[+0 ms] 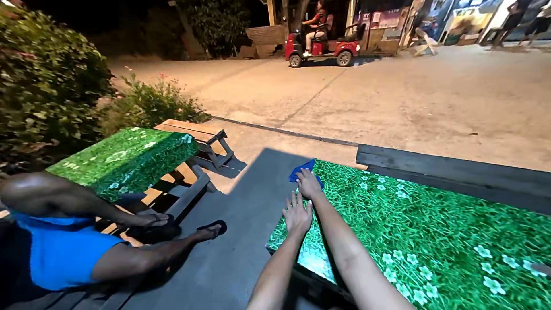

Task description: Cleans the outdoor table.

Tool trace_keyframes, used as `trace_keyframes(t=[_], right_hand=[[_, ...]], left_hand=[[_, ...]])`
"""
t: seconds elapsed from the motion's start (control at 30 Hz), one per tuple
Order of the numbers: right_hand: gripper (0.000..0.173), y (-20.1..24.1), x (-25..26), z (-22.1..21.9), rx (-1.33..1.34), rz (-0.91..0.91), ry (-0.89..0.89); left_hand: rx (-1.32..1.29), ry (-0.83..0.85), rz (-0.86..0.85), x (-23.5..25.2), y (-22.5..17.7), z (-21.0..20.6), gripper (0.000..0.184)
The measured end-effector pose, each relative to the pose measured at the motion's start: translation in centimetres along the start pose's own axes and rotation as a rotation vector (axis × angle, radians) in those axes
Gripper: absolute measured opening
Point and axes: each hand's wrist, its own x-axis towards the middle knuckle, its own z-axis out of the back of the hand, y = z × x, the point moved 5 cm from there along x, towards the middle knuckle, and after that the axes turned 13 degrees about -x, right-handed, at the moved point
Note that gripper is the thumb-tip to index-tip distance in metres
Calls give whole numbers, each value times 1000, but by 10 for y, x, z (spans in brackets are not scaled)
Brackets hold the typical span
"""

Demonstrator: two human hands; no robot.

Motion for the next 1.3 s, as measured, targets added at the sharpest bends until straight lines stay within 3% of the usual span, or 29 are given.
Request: trace_keyframes(t=[0.2,0.43,0.6,0.8,0.9,1.0,1.17,1.3], right_hand=[[43,-32,-33,16,74,-183,-86],[42,-160,-116,55,30,-512,-170],[48,-265,-221,76,-62,-758,-259],[67,-360,-399,89,-158,-1096,-427],[71,-374,-480,93,-145,-1250,-429],[67,-381,-528,90,-124,-1368,-433],[60,-363,-534,93,-63,-1434,-396],[50,-332,-521,94,-7,-1337,-426]], left_hand=[[-12,-15,4,-1,1,-1,74],[-13,-18,4,-2,-1,0,74],[-28,-19,0,0,-1,-3,73],[-37,-21,-6,0,-1,-4,73],[-45,-27,-16,-1,-2,-4,72],[-67,-34,-35,-2,-3,-5,72],[-55,-38,-40,-4,-4,-9,73],[-55,-50,-52,-3,-4,-9,73]])
